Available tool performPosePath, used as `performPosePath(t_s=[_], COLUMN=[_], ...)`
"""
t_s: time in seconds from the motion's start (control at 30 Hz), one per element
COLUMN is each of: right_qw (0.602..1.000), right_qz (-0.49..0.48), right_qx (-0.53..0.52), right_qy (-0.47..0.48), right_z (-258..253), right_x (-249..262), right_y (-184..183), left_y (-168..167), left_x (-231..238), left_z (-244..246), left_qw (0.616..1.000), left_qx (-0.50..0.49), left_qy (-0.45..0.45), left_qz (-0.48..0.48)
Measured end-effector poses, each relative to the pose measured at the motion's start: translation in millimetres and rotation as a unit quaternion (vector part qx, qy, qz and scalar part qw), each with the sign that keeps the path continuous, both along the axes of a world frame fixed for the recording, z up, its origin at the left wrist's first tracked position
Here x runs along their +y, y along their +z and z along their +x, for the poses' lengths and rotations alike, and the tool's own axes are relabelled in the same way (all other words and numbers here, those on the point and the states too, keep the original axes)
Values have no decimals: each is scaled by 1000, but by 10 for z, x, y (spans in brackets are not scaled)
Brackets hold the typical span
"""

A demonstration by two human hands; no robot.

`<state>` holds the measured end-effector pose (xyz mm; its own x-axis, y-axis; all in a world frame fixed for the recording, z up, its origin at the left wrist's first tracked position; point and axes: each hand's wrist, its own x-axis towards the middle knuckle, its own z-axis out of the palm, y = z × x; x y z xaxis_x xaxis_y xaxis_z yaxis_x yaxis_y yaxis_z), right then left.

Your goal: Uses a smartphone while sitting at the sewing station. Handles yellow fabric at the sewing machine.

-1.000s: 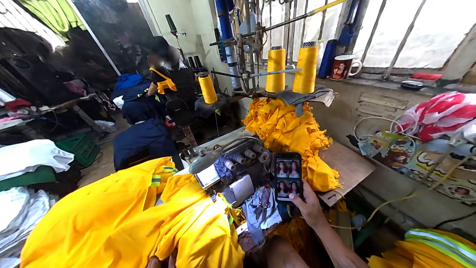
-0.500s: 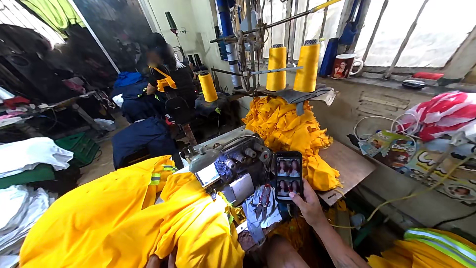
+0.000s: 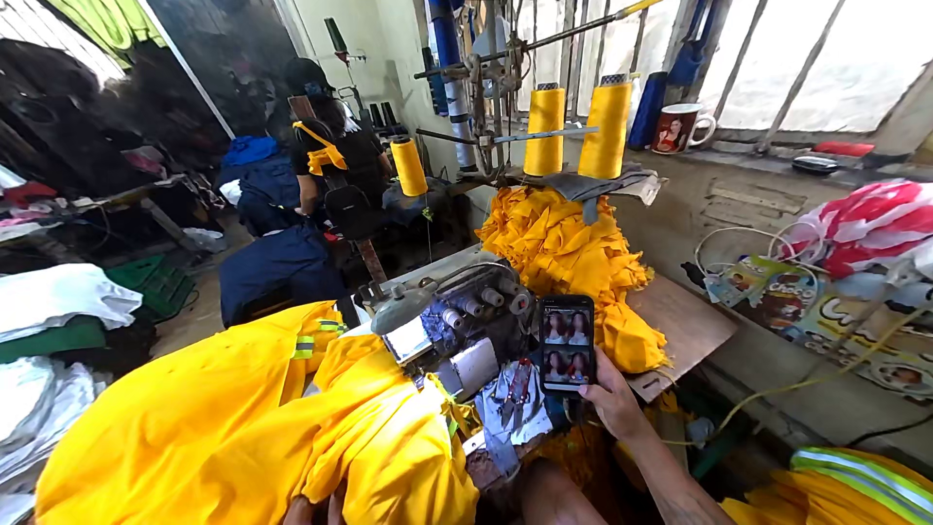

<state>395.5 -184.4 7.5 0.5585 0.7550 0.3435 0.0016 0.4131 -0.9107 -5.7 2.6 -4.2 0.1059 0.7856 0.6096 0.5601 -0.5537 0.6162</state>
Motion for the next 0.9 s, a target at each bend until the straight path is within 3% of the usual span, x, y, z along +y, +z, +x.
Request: performPosePath(t_s=[0.17, 0.9], right_qw=[999, 999], right_qz=[0, 5], right_qx=[-1, -5], right_qy=[42, 35], right_z=[28, 15], right_x=[-15, -4], right_y=[19, 28], left_y=[-1, 28], left_x=[1, -12], left_z=[6, 7], left_qw=[1000, 1000], left_qx=[-5, 17], left_qy=[0, 19], left_qz=[3, -19])
